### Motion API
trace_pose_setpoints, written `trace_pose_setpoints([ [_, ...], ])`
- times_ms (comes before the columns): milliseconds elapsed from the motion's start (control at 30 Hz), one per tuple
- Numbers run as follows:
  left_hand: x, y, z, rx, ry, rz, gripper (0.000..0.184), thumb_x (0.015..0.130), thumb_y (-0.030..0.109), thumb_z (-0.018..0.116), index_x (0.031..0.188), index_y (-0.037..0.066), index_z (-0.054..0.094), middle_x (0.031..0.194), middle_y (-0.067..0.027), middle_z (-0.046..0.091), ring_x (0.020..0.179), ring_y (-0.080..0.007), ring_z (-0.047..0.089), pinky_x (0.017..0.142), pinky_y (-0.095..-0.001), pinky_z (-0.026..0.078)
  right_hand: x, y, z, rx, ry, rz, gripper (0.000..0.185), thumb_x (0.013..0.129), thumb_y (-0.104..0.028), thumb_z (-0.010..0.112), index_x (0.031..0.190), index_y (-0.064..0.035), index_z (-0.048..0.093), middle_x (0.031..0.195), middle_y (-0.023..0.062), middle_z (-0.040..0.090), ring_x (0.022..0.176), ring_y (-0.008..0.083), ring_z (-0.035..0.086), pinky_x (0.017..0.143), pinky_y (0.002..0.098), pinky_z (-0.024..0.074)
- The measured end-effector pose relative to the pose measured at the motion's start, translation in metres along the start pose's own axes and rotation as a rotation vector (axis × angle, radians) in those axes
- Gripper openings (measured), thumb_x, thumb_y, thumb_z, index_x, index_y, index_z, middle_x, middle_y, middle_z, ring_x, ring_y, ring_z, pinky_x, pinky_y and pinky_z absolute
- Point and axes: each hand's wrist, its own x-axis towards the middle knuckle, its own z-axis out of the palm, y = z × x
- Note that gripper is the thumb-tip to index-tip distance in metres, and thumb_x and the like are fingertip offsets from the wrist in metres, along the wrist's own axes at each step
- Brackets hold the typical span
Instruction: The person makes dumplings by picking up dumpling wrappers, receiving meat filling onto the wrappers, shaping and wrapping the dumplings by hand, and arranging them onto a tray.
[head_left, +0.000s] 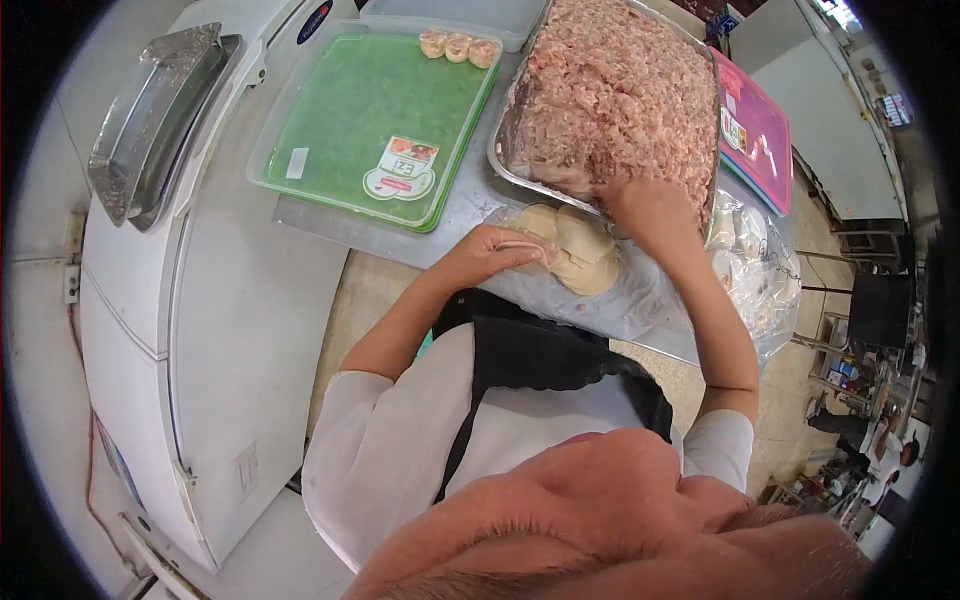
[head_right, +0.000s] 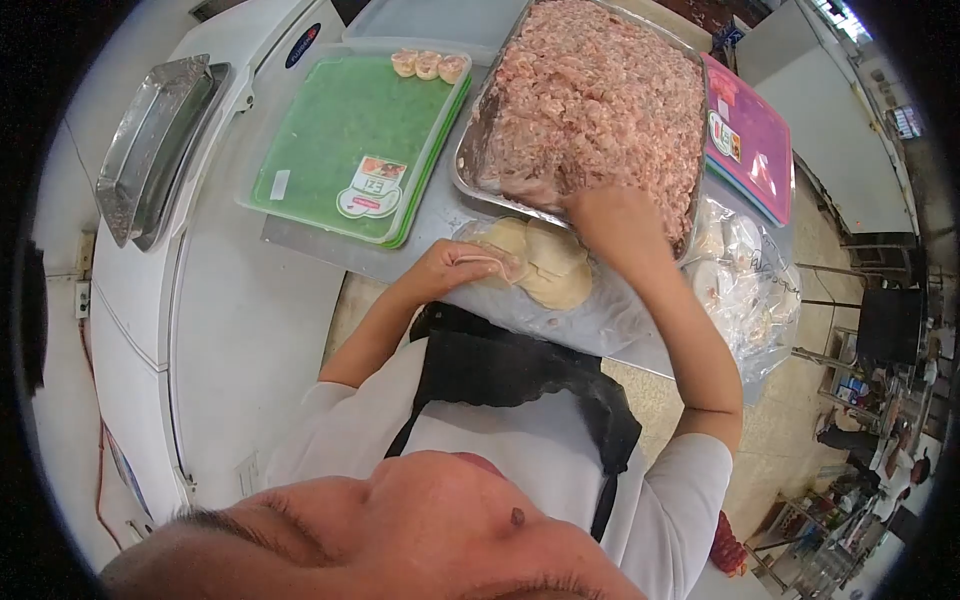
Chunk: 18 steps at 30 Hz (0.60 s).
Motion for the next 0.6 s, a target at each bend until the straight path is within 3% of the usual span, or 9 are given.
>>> trace_pose_setpoints([
  [67,0.005,0.007,-0.003,0.019,0.01,0.036,0.023,0.092,0.014,0.062,0.108,0.0,0.069,0.105,-0.0076,0.07,0.1,-0.0123,0.062,0.089,-0.027,0.048,-0.002,-0.019,0.018,0.042,0.09,-0.027,0.021,0.089,-0.024,0.055,0.08,-0.0096,0.068,0.067,0.016,0.064,0.064,0.0309,0.067,0.056,0.0429,0.0527],
  [200,0.003,0.021,-0.003,-0.004,0.087,0.003,0.021,0.092,0.012,0.061,0.107,-0.001,0.068,0.102,-0.0058,0.069,0.098,-0.0116,0.061,0.089,-0.027,0.047,0.002,0.0,0.007,0.451,0.119,-0.007,0.027,0.089,-0.026,0.056,0.083,-0.0018,0.067,0.072,0.021,0.064,0.071,0.0374,0.066,0.063,0.0481,0.0515],
  [267,-0.001,0.023,-0.005,-0.055,0.136,-0.023,0.021,0.092,0.011,0.06,0.108,0.0,0.067,0.1,-0.0045,0.069,0.098,-0.0114,0.061,0.089,-0.0274,0.047,0.013,0.008,0.007,0.37,0.087,0.053,0.03,0.091,-0.028,0.055,0.083,-0.0012,0.067,0.076,0.0216,0.065,0.074,0.0394,0.065,0.066,0.0491,0.0508],
  [467,0.005,0.088,-0.021,0.337,0.362,0.237,0.021,0.096,0.013,0.053,0.108,0.003,0.068,0.104,-0.0023,0.068,0.099,-0.0105,0.06,0.089,-0.0267,0.047,0.05,0.011,0.039,0.388,0.232,0.157,0.034,0.094,-0.03,0.053,0.08,-0.0018,0.067,0.081,0.0245,0.065,0.079,0.0406,0.064,0.071,0.0507,0.0492],
  [567,0.022,0.114,-0.03,0.331,0.483,0.253,0.024,0.096,0.012,0.053,0.113,0.0,0.064,0.111,-0.0062,0.066,0.104,-0.0145,0.061,0.092,-0.0292,0.047,0.042,0.019,0.021,0.617,0.252,0.201,0.038,0.095,-0.032,0.052,0.081,-0.0005,0.068,0.079,0.0251,0.065,0.078,0.0405,0.065,0.071,0.0502,0.0492],
  [600,0.032,0.115,-0.031,0.083,0.546,0.27,0.025,0.096,0.012,0.053,0.116,-0.001,0.062,0.113,-0.0078,0.066,0.105,-0.0164,0.061,0.093,-0.0307,0.048,0.035,0.021,0.012,0.721,0.242,0.212,0.039,0.095,-0.032,0.052,0.081,0.0005,0.068,0.078,0.0251,0.065,0.078,0.0407,0.065,0.072,0.05,0.0492],
])
